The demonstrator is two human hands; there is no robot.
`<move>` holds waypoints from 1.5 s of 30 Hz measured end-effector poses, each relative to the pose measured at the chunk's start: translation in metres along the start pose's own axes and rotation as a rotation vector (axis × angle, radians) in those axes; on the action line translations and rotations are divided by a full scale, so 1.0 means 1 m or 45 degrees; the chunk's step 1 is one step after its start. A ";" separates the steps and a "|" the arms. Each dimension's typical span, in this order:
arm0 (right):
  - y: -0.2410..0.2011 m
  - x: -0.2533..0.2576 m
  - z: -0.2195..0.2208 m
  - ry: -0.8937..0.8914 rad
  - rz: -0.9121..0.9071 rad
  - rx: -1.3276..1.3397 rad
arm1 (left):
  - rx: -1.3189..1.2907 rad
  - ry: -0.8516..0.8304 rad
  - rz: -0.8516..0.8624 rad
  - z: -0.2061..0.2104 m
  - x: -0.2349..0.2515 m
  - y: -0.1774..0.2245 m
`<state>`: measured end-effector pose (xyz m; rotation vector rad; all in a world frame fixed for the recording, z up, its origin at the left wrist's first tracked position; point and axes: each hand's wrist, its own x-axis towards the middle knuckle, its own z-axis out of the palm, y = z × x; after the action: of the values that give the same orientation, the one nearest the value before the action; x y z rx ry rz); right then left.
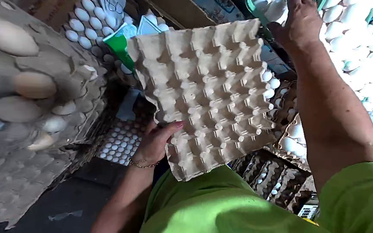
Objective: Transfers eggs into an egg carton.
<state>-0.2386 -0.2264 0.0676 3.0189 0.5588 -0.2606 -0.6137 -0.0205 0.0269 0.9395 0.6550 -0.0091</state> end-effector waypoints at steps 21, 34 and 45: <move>0.036 -0.018 -0.036 -0.118 -0.487 0.860 | 0.369 0.298 -0.240 0.069 0.083 0.029; 0.033 -0.032 -0.036 -0.039 -0.491 0.458 | -0.040 0.074 -0.049 0.048 0.096 0.009; 0.080 0.014 0.015 -0.109 -0.208 0.075 | 0.077 -0.023 -0.105 0.057 0.109 0.015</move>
<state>-0.1995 -0.2973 0.0524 3.0035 0.8051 -0.4198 -0.4919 -0.0249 0.0037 0.9693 0.6794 -0.1112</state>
